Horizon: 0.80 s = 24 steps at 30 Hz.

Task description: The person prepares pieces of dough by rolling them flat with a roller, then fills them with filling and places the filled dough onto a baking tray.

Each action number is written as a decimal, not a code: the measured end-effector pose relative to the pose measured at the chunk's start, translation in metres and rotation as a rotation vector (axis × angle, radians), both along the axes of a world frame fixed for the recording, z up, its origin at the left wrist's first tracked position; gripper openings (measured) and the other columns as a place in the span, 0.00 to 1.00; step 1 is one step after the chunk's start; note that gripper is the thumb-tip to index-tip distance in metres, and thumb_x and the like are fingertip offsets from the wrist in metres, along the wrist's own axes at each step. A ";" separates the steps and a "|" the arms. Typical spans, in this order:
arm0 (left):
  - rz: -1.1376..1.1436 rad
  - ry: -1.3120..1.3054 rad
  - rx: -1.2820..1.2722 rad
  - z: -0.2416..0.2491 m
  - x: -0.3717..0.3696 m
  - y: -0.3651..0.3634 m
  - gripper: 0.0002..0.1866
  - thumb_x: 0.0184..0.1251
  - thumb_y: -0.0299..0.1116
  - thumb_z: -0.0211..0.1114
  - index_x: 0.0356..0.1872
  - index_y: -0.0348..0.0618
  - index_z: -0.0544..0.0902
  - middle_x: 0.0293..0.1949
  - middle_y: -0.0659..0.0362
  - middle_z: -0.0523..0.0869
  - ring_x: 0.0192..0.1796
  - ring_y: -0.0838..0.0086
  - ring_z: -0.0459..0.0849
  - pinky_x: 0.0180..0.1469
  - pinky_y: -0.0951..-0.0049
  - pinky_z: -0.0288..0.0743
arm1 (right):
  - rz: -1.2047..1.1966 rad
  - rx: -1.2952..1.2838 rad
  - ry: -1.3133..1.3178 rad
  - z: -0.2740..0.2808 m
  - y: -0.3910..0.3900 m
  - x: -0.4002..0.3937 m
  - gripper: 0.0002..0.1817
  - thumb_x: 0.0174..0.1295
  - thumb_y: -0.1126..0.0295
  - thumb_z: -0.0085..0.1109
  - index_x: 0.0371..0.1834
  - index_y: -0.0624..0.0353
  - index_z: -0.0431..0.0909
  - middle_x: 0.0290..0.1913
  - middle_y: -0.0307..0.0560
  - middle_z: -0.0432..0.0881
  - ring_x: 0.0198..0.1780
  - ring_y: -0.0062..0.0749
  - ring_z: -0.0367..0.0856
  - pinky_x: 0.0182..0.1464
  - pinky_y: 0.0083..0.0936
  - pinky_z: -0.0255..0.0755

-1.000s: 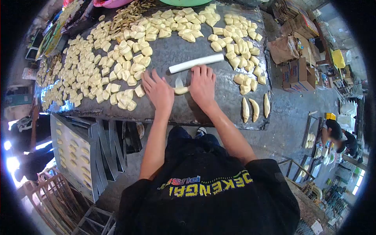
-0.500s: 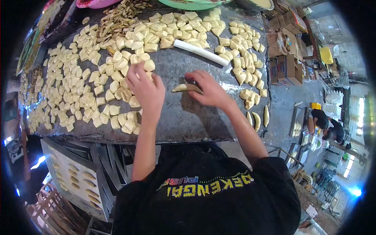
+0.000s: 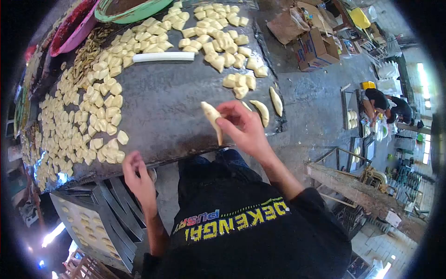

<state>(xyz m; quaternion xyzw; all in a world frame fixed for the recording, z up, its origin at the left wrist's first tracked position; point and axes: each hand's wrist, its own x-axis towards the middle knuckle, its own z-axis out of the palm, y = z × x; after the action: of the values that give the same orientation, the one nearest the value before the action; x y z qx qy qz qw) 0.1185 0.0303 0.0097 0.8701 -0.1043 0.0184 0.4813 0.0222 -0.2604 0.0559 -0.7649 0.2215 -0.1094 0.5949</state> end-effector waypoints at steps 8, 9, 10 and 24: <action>0.195 1.212 -0.268 -0.193 -0.193 0.115 0.14 0.74 0.38 0.60 0.45 0.37 0.85 0.39 0.58 0.87 0.45 0.74 0.84 0.51 0.73 0.77 | -0.344 -0.449 0.029 -0.018 -0.039 -0.098 0.08 0.65 0.72 0.64 0.45 0.61 0.82 0.33 0.50 0.83 0.25 0.39 0.80 0.32 0.34 0.75; 0.196 1.207 -0.271 -0.205 -0.207 0.141 0.14 0.74 0.38 0.60 0.45 0.37 0.85 0.39 0.58 0.87 0.45 0.74 0.84 0.51 0.73 0.77 | -0.351 -0.423 0.008 -0.018 -0.048 -0.099 0.08 0.65 0.72 0.64 0.45 0.61 0.82 0.33 0.50 0.83 0.25 0.38 0.80 0.32 0.34 0.75; 0.144 1.176 -0.234 -0.207 -0.208 0.148 0.14 0.74 0.38 0.59 0.46 0.37 0.85 0.40 0.58 0.87 0.45 0.74 0.84 0.51 0.73 0.77 | -0.346 -0.492 0.026 -0.028 -0.059 -0.096 0.10 0.65 0.71 0.63 0.47 0.61 0.81 0.36 0.52 0.83 0.28 0.42 0.82 0.34 0.37 0.76; -0.567 0.806 0.210 -0.244 -0.147 0.233 0.18 0.79 0.38 0.52 0.57 0.37 0.82 0.48 0.55 0.86 0.47 0.72 0.85 0.52 0.73 0.78 | -0.049 -1.126 0.200 -0.073 -0.181 0.013 0.11 0.56 0.70 0.62 0.42 0.60 0.80 0.42 0.54 0.83 0.47 0.52 0.82 0.51 0.46 0.78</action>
<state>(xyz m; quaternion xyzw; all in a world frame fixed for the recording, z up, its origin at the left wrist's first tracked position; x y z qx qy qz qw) -0.0284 0.2633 -0.2348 0.7892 -0.1437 -0.4613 0.3791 0.0348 -0.4412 -0.0168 -0.9651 0.2022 -0.1514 0.0692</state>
